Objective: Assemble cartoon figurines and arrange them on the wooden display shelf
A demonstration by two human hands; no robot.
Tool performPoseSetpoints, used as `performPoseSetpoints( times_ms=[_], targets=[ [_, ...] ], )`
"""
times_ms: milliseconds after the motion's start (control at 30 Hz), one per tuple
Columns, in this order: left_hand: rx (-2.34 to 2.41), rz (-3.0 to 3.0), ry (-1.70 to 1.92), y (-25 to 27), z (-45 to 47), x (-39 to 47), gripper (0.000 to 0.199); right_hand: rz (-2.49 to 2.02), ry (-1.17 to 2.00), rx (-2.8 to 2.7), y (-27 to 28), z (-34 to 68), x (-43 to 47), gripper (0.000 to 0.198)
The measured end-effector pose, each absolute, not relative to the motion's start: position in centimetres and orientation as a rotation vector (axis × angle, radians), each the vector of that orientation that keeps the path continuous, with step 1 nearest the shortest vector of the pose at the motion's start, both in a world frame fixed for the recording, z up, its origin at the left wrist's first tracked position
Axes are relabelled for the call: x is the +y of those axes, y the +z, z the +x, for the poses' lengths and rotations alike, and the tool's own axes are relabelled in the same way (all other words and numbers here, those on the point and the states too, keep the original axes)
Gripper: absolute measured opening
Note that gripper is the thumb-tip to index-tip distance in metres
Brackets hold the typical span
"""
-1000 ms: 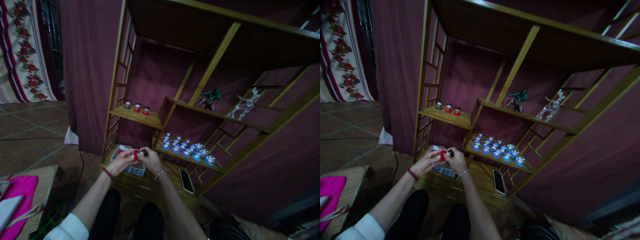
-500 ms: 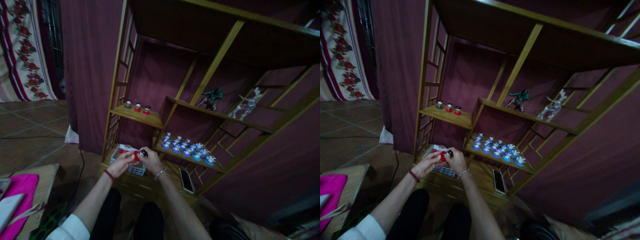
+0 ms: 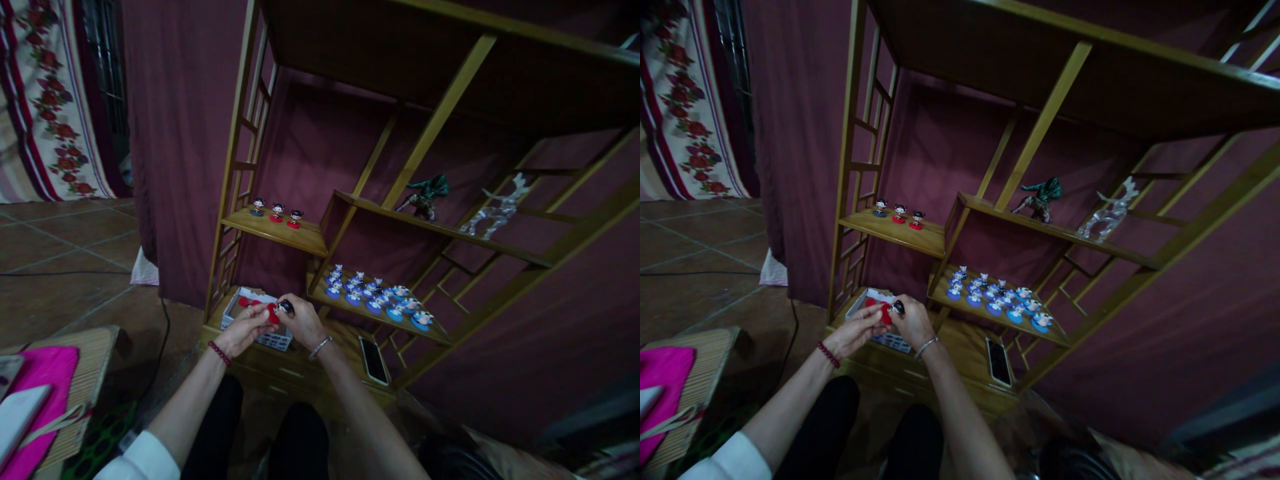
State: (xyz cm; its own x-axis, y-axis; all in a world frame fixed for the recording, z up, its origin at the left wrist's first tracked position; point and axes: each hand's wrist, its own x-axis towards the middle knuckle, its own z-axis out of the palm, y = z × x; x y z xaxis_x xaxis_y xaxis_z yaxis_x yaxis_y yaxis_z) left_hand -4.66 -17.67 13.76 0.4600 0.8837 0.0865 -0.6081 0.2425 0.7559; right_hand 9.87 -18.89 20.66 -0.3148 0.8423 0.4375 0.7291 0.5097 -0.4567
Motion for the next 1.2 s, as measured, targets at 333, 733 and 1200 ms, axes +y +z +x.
performPoseSetpoints(
  times_ms=[333, 733, 1200],
  targets=[
    [0.361, 0.763, 1.053, 13.5, -4.3, -18.2, 0.021, -1.344, 0.272, -2.141, 21.3, 10.1, -19.2, 0.021],
    [0.309, 0.755, 1.042, 13.2, -4.1, -18.9, 0.024, -1.412, 0.316, -2.221, 21.9, 10.4, -19.5, 0.017],
    [0.309, 0.741, 1.041, 13.5, -3.8, -19.5, 0.03, -1.485, 0.321, -2.242, 22.3, 10.4, -19.8, 0.014]
  ],
)
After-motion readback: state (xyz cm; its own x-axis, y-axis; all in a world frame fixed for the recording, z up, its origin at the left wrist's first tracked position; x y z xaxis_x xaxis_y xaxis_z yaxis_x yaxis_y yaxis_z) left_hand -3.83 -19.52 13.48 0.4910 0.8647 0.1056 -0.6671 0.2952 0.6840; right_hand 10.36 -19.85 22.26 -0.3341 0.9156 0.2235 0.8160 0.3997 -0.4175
